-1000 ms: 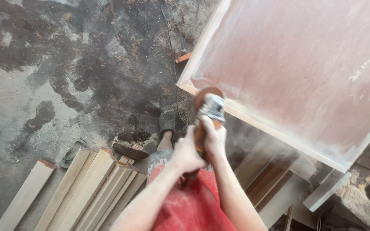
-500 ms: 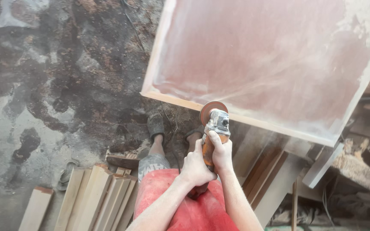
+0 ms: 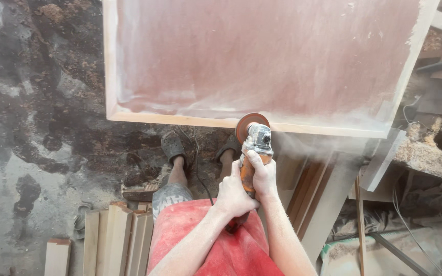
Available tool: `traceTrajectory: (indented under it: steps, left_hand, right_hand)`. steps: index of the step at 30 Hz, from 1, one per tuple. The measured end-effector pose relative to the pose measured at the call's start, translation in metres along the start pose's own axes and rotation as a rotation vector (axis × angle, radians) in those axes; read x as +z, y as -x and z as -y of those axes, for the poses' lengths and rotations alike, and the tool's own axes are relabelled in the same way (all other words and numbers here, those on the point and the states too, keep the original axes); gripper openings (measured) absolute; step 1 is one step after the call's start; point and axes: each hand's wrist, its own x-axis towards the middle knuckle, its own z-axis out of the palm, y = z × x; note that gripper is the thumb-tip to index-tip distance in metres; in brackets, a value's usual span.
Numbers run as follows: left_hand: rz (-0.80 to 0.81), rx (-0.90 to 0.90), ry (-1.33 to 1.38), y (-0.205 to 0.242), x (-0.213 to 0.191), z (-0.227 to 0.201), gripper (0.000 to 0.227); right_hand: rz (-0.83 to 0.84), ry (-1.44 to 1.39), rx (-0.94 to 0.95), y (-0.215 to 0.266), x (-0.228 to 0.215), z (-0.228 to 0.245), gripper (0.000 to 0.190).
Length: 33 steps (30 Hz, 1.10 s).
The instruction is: The person uses an angle grinder with a sanding disc to sand the edges and surface of a large wooden board. The person moves the tool along the board's perimeter and across its face, generating dust. The board remains on a workbench throughout the clip.
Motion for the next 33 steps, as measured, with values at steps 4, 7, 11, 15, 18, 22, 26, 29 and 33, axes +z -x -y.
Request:
traceTrajectory:
  steps: [4,7,11,15,18,22,26,29,33]
  left_hand:
    - [0.031,-0.027,-0.02,-0.01,0.027,-0.016,0.103]
    - [0.045,-0.015,-0.024,-0.019,0.057,-0.026,0.102]
    - [0.036,0.016,-0.032,-0.036,0.111,-0.042,0.1]
    - [0.039,-0.009,-0.012,-0.056,0.172,-0.066,0.097]
    - [0.076,0.014,-0.032,-0.072,0.221,-0.084,0.094]
    - [0.142,0.015,-0.105,-0.099,0.285,-0.107,0.096]
    - [0.178,0.036,-0.066,-0.116,0.338,-0.128,0.1]
    - [0.173,0.086,-0.114,-0.131,0.368,-0.141,0.098]
    - [0.27,0.086,-0.191,-0.151,0.392,-0.158,0.1]
  right_hand:
    - [0.006,-0.056,0.019,-0.008,-0.03,0.006,0.037]
    - [-0.006,-0.06,0.027,-0.016,-0.061,0.009,0.036]
    - [-0.019,-0.069,0.028,-0.03,-0.115,0.013,0.035]
    - [-0.004,-0.082,0.026,-0.049,-0.179,0.022,0.033]
    - [-0.047,-0.111,0.039,-0.06,-0.233,0.024,0.032]
    - [-0.113,-0.119,0.013,-0.078,-0.304,0.032,0.031]
    - [-0.145,-0.132,0.042,-0.094,-0.363,0.038,0.032]
    - [-0.182,-0.194,-0.039,-0.111,-0.396,0.037,0.03]
    - [-0.213,-0.283,-0.044,-0.122,-0.433,0.041,0.031]
